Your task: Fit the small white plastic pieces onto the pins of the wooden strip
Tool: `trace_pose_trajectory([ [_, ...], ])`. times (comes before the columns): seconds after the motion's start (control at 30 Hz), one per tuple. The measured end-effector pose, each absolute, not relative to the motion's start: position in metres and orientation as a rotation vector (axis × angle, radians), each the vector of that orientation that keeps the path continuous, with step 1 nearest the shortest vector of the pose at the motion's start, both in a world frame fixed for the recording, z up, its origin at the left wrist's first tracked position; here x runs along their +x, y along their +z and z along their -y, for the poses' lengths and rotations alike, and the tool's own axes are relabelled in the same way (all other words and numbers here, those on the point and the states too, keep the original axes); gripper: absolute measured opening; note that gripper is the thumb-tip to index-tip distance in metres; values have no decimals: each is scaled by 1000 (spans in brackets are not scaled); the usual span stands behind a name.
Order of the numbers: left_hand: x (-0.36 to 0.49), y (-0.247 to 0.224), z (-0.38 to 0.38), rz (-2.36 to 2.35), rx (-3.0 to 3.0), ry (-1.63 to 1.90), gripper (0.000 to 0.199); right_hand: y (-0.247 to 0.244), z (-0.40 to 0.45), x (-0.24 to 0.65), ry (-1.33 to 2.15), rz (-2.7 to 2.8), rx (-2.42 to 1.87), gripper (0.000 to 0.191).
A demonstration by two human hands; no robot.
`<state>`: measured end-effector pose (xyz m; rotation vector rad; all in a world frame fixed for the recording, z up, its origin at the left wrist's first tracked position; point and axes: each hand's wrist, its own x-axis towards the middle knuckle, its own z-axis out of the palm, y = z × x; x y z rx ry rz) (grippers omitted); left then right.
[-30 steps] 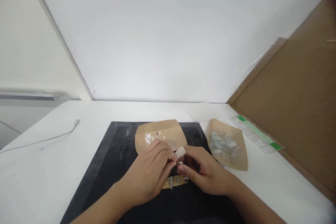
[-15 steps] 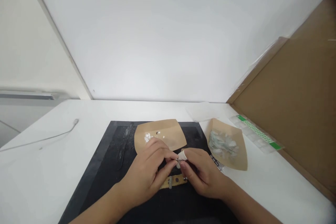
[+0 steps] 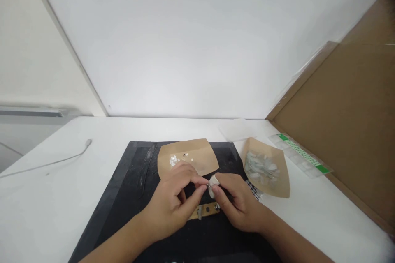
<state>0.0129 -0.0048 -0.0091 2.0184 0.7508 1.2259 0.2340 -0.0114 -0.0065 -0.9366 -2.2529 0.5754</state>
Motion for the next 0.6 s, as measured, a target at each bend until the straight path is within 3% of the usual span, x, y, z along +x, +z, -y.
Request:
trace_pose_trajectory([
  [0.6, 14, 0, 9, -891, 1784, 1036, 14, -1, 12, 230, 603, 2253, -953, 34],
])
